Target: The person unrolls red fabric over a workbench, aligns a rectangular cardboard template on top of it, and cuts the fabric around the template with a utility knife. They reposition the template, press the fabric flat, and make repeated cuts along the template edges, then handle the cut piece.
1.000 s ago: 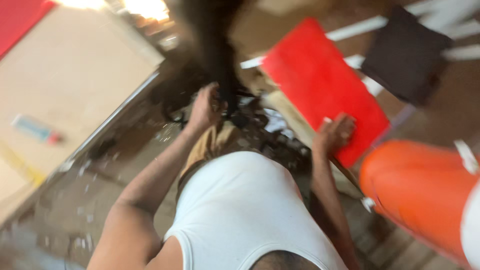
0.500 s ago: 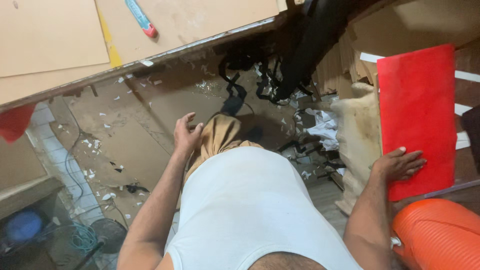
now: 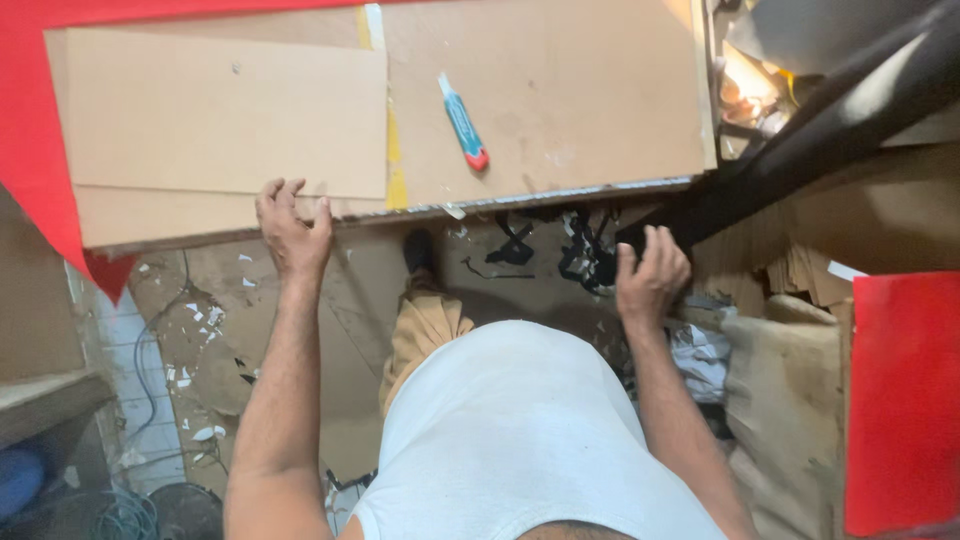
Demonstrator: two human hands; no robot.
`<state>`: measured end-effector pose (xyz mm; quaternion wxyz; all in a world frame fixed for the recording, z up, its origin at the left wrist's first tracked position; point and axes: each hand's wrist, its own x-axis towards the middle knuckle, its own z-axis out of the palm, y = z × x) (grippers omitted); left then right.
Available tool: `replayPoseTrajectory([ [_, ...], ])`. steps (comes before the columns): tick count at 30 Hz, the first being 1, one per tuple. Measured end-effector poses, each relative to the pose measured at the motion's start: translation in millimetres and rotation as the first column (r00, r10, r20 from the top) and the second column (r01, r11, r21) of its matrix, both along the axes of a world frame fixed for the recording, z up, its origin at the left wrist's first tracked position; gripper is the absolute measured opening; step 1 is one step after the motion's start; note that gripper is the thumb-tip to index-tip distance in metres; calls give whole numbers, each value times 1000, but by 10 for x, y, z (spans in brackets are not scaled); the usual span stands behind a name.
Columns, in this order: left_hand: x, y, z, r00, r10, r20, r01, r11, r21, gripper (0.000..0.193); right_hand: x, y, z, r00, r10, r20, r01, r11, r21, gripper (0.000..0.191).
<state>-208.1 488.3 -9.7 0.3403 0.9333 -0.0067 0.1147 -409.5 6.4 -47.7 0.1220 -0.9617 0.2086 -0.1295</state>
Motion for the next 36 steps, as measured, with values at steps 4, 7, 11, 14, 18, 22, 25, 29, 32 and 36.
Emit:
replayPoseTrajectory([
  [4, 1025, 714, 162, 999, -20, 50, 10, 982, 186, 54, 1364, 1173, 330, 939, 333, 85, -330, 943, -40, 54],
  [7, 1596, 1119, 236, 999, -30, -41, 41, 951, 307, 65, 2131, 1739, 508, 915, 401, 43, -402, 915, 27, 60],
  [11, 2025, 1367, 127, 984, -41, -171, 103, 922, 373, 79, 2758, 2062, 458, 898, 440, -19, -439, 897, 48, 69],
  [14, 2078, 1330, -98, 983, -79, -163, 146, 878, 457, 82, 2909, 1974, 302, 891, 408, -198, -399, 913, 87, 70],
  [18, 1919, 1082, -345, 983, -5, -183, 82, 904, 420, 86, 2860, 1536, 183, 948, 200, -246, -216, 976, -39, 66],
  [22, 1623, 533, -373, 982, 51, -184, 39, 891, 452, 86, 2774, 904, 247, 969, -55, -242, 30, 994, -106, 64],
  [25, 1424, 107, -250, 967, 81, -242, 29, 907, 420, 86, 2765, 538, 285, 961, -142, -236, 121, 988, -101, 62],
  [29, 1764, -152, 13, 929, 206, -306, -138, 963, 230, 81, 3118, 332, 315, 966, -195, -167, 160, 966, -204, 55],
  [32, 2261, 43, 131, 859, 338, -384, -440, 871, -217, 68, 3591, 253, 294, 984, -173, -32, 172, 985, -14, 46],
  [36, 3282, 735, 54, 657, 449, -606, -738, 219, -638, 52, 4357, 116, 304, 947, -321, 5, 278, 828, 488, 37],
])
